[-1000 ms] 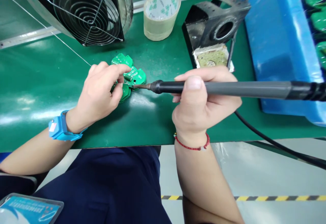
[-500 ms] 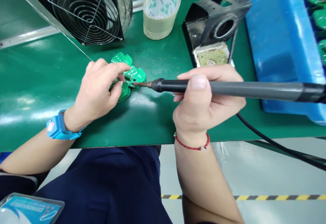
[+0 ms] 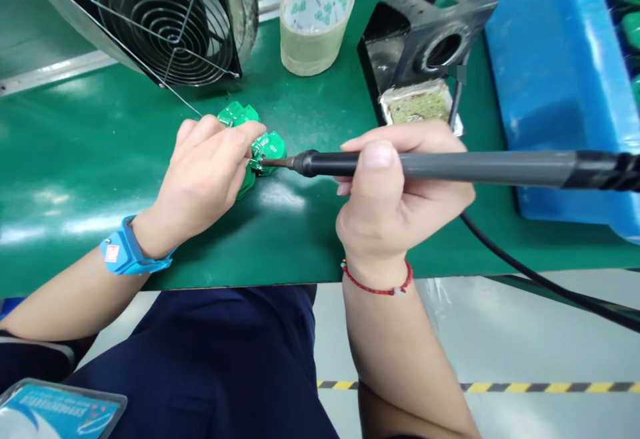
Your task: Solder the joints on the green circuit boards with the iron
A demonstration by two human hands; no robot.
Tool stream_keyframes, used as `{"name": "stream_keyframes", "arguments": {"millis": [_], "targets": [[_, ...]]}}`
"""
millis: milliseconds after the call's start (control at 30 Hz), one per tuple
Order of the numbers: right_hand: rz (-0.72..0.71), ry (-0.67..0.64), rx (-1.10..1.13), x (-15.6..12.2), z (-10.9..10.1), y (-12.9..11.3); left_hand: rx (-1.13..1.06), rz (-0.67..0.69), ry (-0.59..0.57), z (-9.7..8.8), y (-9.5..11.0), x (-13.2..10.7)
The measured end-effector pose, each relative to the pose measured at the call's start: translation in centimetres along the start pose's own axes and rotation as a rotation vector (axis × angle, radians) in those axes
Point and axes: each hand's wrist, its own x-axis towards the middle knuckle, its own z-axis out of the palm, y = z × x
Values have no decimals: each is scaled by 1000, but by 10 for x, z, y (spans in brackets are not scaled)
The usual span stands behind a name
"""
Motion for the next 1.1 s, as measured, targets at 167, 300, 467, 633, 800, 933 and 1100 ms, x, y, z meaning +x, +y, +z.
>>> {"name": "stream_keyframes", "arguments": {"millis": [167,300,467,633,800,933,1100], "targets": [[12,7,-43,0,-1,0,-1,3,21,1,6,3],[-3,6,-10,1,-1,0,11,12,21,0,6,2],[10,47,-16,1,0,-1,88,26,87,-15,0,-3],[-23,49,-5,1,0,1,-151,-47,139,-23,-1,-8],[-21,39,-20,1,-1,0,-273,-94,117,-12,-3,-5],[-33,8,-39,0,-2,-1,-254,-58,192,-6,-6,-2],[-78,-11,32,0,-3,0,-18,37,100,-1,-4,-1]]}}
